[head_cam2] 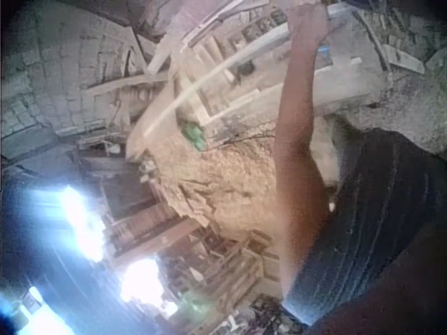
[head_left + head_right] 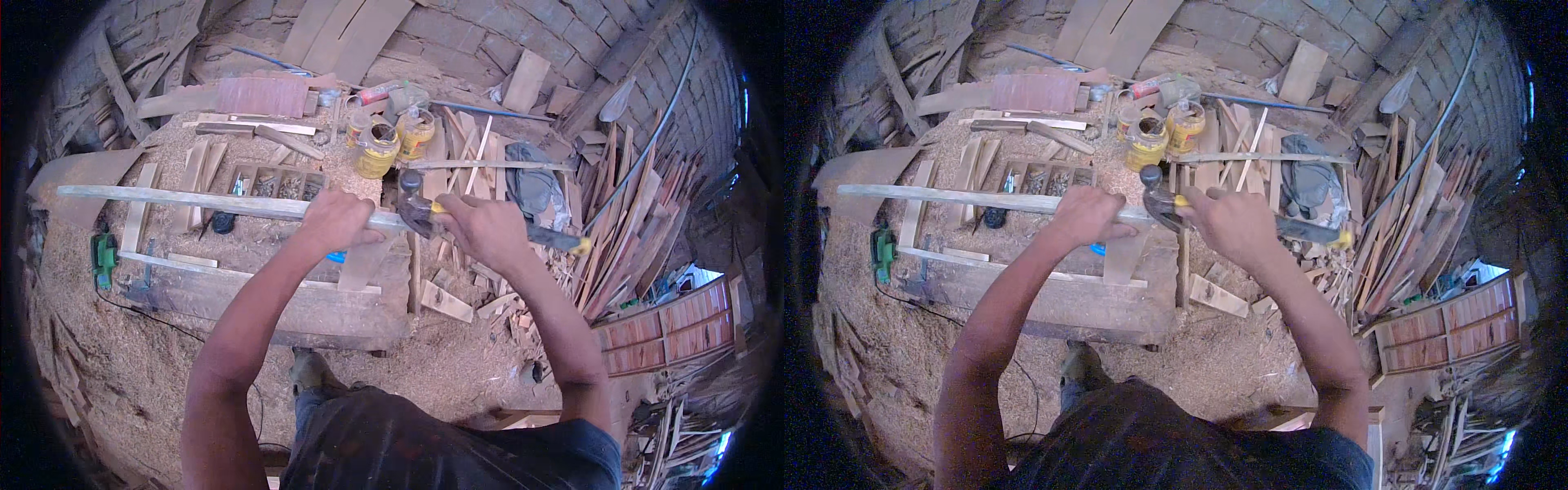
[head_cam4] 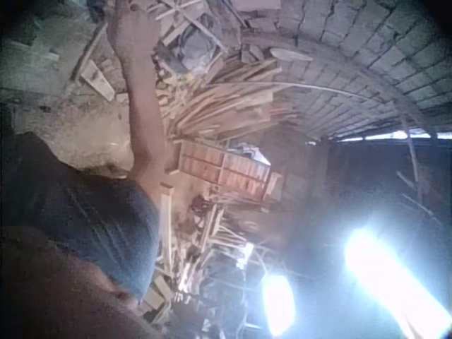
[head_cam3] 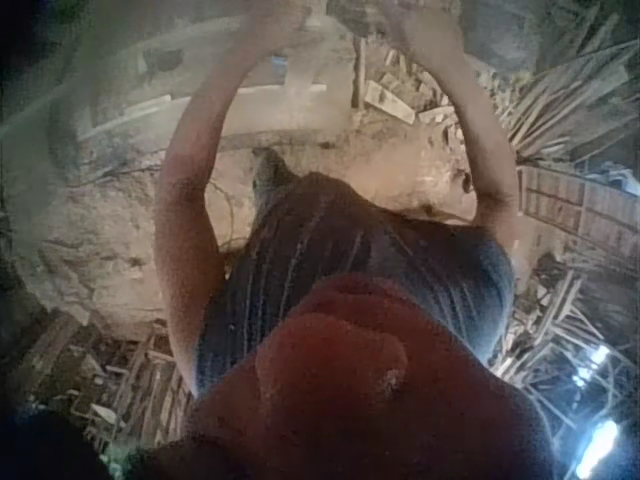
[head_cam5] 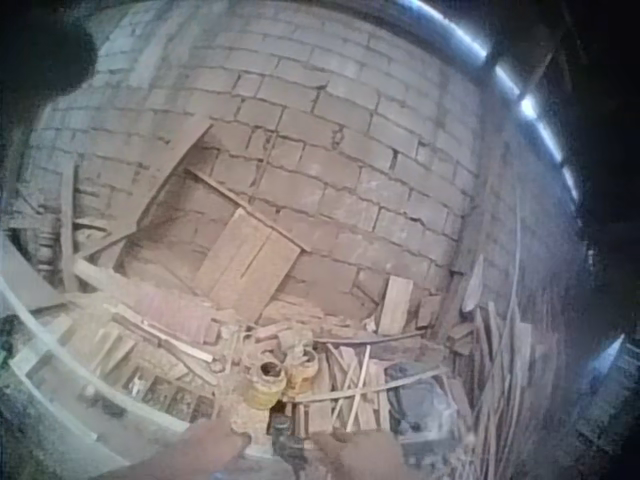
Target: Measuring, marking, and assembling wooden pieces using a hammer and nails in a workshop environment.
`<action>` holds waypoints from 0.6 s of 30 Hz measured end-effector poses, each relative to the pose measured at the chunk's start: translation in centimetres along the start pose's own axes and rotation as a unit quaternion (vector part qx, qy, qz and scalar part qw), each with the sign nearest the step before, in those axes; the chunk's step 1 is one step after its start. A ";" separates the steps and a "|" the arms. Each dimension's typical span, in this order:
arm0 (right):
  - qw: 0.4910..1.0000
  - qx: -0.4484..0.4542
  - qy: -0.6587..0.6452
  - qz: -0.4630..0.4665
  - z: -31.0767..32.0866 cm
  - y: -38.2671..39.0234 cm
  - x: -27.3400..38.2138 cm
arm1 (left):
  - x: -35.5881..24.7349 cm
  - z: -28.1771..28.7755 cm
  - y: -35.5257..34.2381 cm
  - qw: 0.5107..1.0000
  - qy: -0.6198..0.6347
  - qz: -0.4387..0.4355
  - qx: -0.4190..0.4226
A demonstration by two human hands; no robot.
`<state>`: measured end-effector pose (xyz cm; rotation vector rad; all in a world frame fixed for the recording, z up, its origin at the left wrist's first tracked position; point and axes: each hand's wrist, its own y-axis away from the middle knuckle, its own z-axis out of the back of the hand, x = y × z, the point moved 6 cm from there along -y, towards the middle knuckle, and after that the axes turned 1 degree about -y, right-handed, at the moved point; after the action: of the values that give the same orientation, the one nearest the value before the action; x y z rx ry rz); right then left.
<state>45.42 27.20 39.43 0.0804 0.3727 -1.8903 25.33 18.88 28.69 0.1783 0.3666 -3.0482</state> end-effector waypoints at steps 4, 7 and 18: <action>0.993 -0.095 -0.067 0.026 -0.6 -0.8 1.8 | 0.0 0.0 -0.4 0.999 -0.010 0.000 0.030; 0.995 -0.086 -0.038 0.032 -1.7 -1.8 2.7 | 0.3 -0.4 -0.4 0.998 -0.022 0.002 0.052; 0.993 -0.070 -0.012 0.092 -1.5 -1.1 3.1 | 0.5 -0.6 -0.1 0.998 0.002 0.041 0.039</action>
<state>43.15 25.13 37.56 -0.0012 0.4651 -1.6771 24.88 19.07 28.02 0.1983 0.2344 -2.9834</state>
